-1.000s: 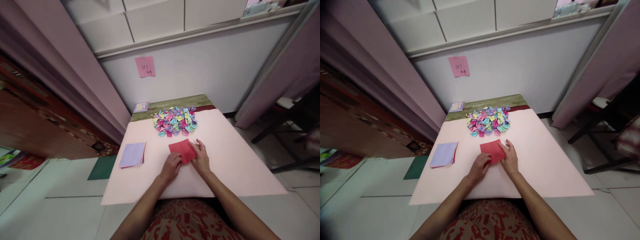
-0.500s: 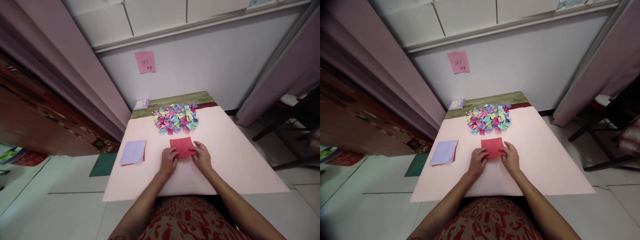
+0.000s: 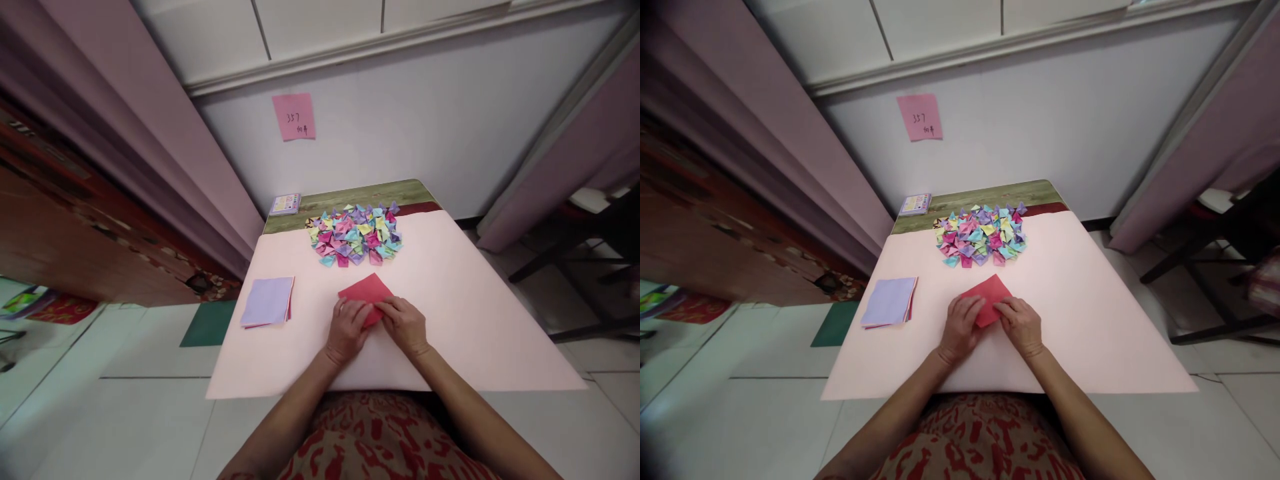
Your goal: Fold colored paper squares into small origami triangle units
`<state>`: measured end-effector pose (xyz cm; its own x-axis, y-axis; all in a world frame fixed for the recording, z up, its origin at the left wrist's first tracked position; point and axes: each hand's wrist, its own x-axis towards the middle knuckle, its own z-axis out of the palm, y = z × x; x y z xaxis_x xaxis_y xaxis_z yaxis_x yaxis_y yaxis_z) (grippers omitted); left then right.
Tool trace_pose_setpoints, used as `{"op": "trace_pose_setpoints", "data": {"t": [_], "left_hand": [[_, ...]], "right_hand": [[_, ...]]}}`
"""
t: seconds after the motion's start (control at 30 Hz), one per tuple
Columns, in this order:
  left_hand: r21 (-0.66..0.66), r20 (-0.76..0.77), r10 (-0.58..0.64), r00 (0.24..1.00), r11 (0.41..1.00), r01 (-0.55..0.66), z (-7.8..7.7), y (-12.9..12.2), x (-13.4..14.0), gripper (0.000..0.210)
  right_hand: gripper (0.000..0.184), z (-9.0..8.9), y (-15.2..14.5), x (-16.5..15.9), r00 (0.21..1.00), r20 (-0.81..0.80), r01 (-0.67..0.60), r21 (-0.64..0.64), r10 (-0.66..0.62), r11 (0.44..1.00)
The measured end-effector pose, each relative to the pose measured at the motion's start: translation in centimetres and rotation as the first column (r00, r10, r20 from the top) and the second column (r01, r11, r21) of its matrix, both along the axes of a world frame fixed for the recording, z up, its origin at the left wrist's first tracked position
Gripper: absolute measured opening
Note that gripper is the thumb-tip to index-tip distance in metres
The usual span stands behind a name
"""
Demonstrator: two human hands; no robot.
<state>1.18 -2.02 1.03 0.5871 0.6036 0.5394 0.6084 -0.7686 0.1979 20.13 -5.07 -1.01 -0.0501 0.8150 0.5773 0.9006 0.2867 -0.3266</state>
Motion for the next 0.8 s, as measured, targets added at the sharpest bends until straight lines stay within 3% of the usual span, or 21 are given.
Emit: {"op": "trace_pose_setpoints", "data": {"t": [0.1,0.2,0.33,0.5,0.63,0.8], "left_hand": [[-0.049,-0.010,0.048,0.999,0.998,-0.049,0.2,1.5,-1.1,0.057],[-0.061,-0.030,0.030,0.999,0.998,-0.032,0.1,2.8,-2.2,0.054],[-0.037,-0.032,-0.030,0.999,0.999,0.029,-0.5,2.7,-2.8,0.029],[-0.031,-0.043,-0.068,0.997,0.997,0.067,-0.9,0.9,-2.2,0.027],[-0.089,-0.036,-0.104,0.994,0.991,0.100,-0.8,0.4,-1.8,0.035],[-0.166,-0.044,-0.097,0.994,0.982,0.088,-0.6,0.6,-1.8,0.047]], "right_hand": [[0.034,-0.6,0.2,0.9,0.987,-0.154,-0.054,-0.009,0.052,0.999],[0.040,-0.7,0.5,2.1,0.968,-0.233,-0.102,-0.032,0.092,0.994],[0.035,0.0,-0.1,3.6,0.993,-0.078,-0.089,-0.037,0.086,0.995],[0.050,0.8,-2.8,3.9,0.988,0.150,-0.016,-0.127,0.035,0.992],[0.056,0.6,-4.0,3.4,0.994,0.098,-0.030,-0.206,0.051,0.978],[0.060,0.2,-3.1,3.7,1.000,-0.010,0.003,-0.341,-0.006,0.940]]}}
